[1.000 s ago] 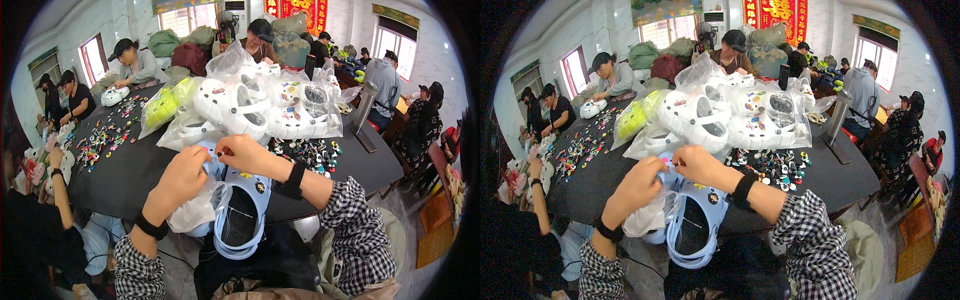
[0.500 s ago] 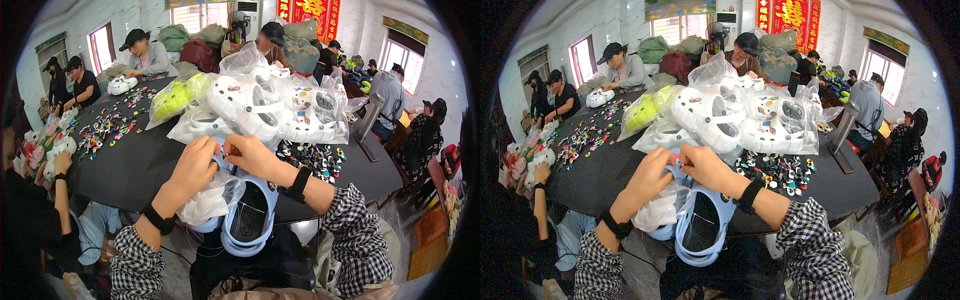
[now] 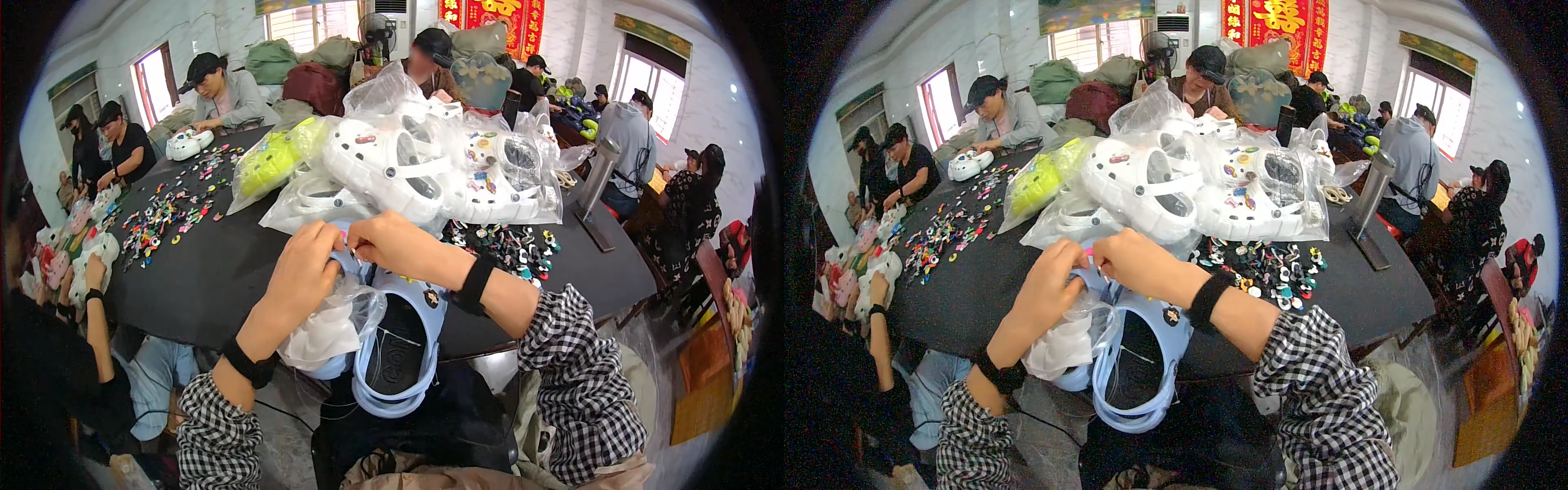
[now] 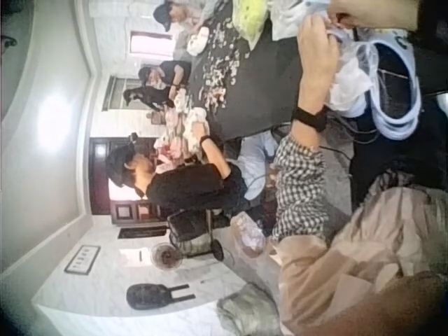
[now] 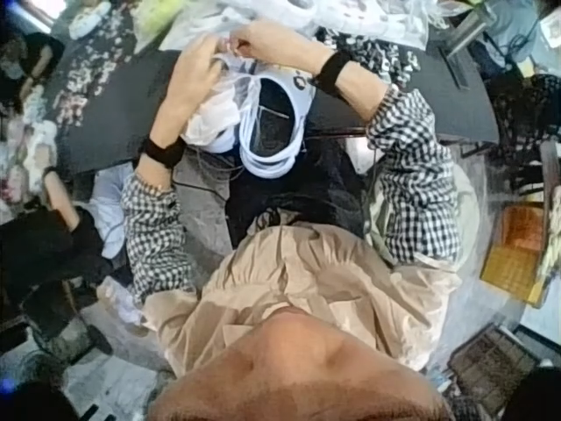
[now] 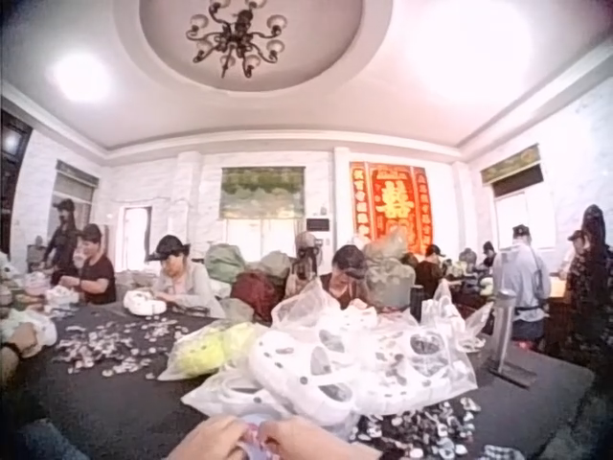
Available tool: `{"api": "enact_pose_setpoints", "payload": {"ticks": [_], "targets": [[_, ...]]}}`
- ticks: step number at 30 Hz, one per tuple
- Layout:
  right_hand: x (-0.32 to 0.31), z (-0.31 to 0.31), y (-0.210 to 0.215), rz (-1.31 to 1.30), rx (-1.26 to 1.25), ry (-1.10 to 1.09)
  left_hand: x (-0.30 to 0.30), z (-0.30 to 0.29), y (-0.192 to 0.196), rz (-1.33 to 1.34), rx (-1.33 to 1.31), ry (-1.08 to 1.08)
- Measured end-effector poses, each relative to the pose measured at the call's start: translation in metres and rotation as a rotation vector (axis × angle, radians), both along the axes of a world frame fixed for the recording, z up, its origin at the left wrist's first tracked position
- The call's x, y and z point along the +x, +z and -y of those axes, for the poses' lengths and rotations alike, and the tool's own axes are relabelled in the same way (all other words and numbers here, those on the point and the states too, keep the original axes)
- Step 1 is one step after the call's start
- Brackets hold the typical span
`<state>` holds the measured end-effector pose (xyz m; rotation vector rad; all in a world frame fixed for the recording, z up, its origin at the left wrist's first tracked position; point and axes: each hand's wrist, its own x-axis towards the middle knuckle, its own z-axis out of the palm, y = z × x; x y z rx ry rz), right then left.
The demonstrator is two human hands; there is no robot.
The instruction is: Decorating rubber clogs with charms and packing them into plastic bags.
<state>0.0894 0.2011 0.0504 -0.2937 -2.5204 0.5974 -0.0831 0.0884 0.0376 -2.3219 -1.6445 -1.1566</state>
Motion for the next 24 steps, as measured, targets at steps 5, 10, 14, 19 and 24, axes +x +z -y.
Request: {"api": "enact_pose_setpoints", "payload": {"ticks": [5,10,14,19,24], "targets": [[-0.010,-0.003,0.009,0.141,0.088,-0.024,0.003,0.003,0.004,-0.012,-0.023,0.051],[-0.017,-0.028,0.018,0.314,0.022,0.142,0.004,0.006,0.006,-0.014,0.017,0.052],[-0.013,-0.048,0.007,0.159,0.054,0.091,0.004,0.008,0.006,-0.007,-0.004,0.058],[-0.011,-0.060,-0.003,0.280,0.025,0.085,0.005,0.008,0.007,-0.008,-0.007,0.059],[0.004,-0.044,0.003,0.261,0.180,0.014,-0.001,0.015,0.015,0.059,-0.091,-0.029]]}}
